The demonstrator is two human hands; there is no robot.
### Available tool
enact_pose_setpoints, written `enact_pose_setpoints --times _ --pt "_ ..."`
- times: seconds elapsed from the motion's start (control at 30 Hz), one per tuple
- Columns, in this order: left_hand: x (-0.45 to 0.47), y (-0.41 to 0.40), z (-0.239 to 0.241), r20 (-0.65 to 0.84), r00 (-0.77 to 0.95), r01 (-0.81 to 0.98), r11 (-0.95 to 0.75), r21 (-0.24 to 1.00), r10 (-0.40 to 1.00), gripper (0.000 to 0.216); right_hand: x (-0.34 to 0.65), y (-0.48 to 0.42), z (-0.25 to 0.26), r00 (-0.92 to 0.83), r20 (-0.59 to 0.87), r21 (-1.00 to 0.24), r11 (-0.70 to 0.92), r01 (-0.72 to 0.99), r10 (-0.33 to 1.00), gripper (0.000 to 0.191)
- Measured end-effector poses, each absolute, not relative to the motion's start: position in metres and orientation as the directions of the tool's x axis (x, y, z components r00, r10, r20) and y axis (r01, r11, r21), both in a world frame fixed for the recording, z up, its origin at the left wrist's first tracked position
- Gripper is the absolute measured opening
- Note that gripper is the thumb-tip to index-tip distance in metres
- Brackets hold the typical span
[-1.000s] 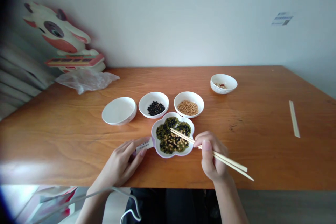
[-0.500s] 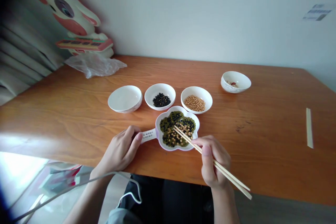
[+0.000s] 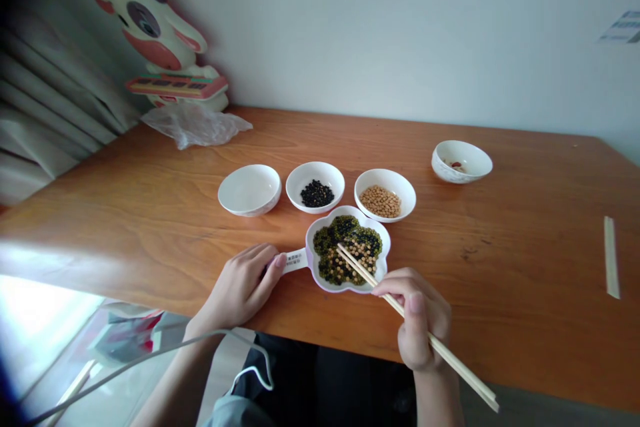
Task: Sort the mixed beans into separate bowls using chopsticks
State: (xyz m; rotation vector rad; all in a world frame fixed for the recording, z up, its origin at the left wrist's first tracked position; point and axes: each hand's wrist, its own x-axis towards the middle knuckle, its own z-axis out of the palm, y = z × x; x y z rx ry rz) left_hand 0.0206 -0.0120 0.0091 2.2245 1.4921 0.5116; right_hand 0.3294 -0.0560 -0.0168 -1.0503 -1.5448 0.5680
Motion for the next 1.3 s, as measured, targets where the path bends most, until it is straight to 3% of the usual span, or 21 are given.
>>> enact_pose_setpoints --times 0.43,0.67,1.3 --pt "0.0208 -0.0118 0.0106 0.092 0.358 0.769 -0.349 0.535 0.929 0.035 0.3242 -0.0539 -0.011 -0.015 0.41 -0.878 0.399 0.264 0.912 0.062" --pt "0.0208 -0.0118 0.011 0.09 0.368 0.766 -0.357 0.534 0.925 0.034 0.3249 -0.0528 -0.0132 -0.049 0.462 -0.839 0.454 0.3 0.886 0.041" --pt "0.02 -0.0115 0.0103 0.071 0.367 0.761 -0.344 0.55 0.927 0.035 0.3239 -0.0546 -0.0146 0.052 0.494 -0.844 0.465 0.268 0.868 0.047"
